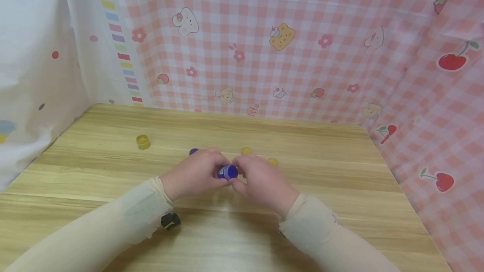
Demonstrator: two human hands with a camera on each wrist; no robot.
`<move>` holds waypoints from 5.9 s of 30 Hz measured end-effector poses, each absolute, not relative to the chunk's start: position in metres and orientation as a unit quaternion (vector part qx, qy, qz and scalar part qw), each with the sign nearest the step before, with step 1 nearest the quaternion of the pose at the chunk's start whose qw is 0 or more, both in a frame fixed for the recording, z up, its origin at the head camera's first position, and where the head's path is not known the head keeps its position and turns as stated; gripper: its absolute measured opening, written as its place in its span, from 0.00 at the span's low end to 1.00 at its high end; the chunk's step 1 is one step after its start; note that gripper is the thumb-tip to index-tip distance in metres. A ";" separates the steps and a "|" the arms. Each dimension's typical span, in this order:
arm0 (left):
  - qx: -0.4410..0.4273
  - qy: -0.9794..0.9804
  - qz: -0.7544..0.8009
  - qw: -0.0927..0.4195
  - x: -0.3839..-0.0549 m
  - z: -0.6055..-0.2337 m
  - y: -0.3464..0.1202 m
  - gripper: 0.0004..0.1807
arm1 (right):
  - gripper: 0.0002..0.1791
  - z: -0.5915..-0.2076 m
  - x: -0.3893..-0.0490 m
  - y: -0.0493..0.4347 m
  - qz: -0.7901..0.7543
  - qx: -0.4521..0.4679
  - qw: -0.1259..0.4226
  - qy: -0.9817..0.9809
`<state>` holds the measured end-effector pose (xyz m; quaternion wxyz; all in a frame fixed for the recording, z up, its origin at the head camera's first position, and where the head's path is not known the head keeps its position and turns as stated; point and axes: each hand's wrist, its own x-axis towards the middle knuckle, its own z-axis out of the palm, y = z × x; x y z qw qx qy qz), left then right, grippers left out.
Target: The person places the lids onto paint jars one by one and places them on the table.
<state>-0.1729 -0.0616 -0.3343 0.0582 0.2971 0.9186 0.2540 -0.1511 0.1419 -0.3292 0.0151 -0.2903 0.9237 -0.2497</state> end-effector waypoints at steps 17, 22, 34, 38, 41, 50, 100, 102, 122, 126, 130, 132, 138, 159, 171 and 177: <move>0.286 0.926 0.240 0.062 -0.173 -0.333 -0.062 0.12 | 0.07 -0.330 -0.151 0.140 -0.267 -0.281 0.019 0.922; 0.275 0.928 0.239 0.074 -0.172 -0.332 -0.065 0.12 | 0.08 -0.330 -0.151 0.139 -0.279 -0.277 0.030 0.919; 0.268 0.935 0.226 0.051 -0.175 -0.330 -0.080 0.14 | 0.19 -0.328 -0.151 0.148 -0.284 -0.270 0.009 0.920; 0.260 0.938 0.224 0.045 -0.178 -0.329 -0.089 0.13 | 0.21 -0.327 -0.155 0.154 -0.275 -0.242 -0.007 0.930; 0.244 0.941 0.229 0.050 -0.180 -0.328 -0.097 0.12 | 0.22 -0.327 -0.158 0.159 -0.266 -0.219 -0.012 0.939; 0.196 0.949 0.239 0.063 -0.186 -0.326 -0.128 0.13 | 0.26 -0.327 -0.169 0.178 -0.231 -0.175 -0.006 0.957; 0.112 0.975 0.150 0.120 -0.202 -0.350 -0.278 0.23 | 0.41 -0.337 -0.211 0.253 -0.165 -0.064 0.047 0.983; 0.111 0.975 0.149 0.122 -0.203 -0.350 -0.279 0.23 | 0.41 -0.337 -0.212 0.254 -0.164 -0.062 0.050 0.983; 0.101 0.971 0.160 0.146 -0.206 -0.357 -0.282 0.21 | 0.44 -0.342 -0.216 0.261 -0.163 -0.067 0.055 0.983; 0.099 0.970 0.157 0.154 -0.206 -0.356 -0.282 0.23 | 0.45 -0.343 -0.217 0.263 -0.161 -0.067 0.057 0.983; 0.100 0.971 0.152 0.154 -0.206 -0.352 -0.279 0.33 | 0.48 -0.345 -0.218 0.265 -0.158 -0.068 0.060 0.983; 0.104 0.974 0.144 0.141 -0.204 -0.349 -0.277 0.39 | 0.49 -0.345 -0.219 0.265 -0.158 -0.068 0.061 0.983; 0.119 0.981 0.122 0.091 -0.199 -0.340 -0.268 0.45 | 0.51 -0.347 -0.218 0.267 -0.160 -0.065 0.056 0.983; 0.218 0.961 0.137 0.104 -0.177 -0.347 -0.209 0.48 | 0.51 -0.347 -0.215 0.267 -0.157 -0.055 0.057 0.984; 0.221 0.950 0.161 0.148 -0.174 -0.355 -0.186 0.38 | 0.51 -0.346 -0.213 0.265 -0.156 -0.052 0.060 0.985; 0.239 0.951 0.139 0.135 -0.172 -0.357 -0.181 0.20 | 0.51 -0.349 -0.213 0.267 -0.156 -0.054 0.056 0.985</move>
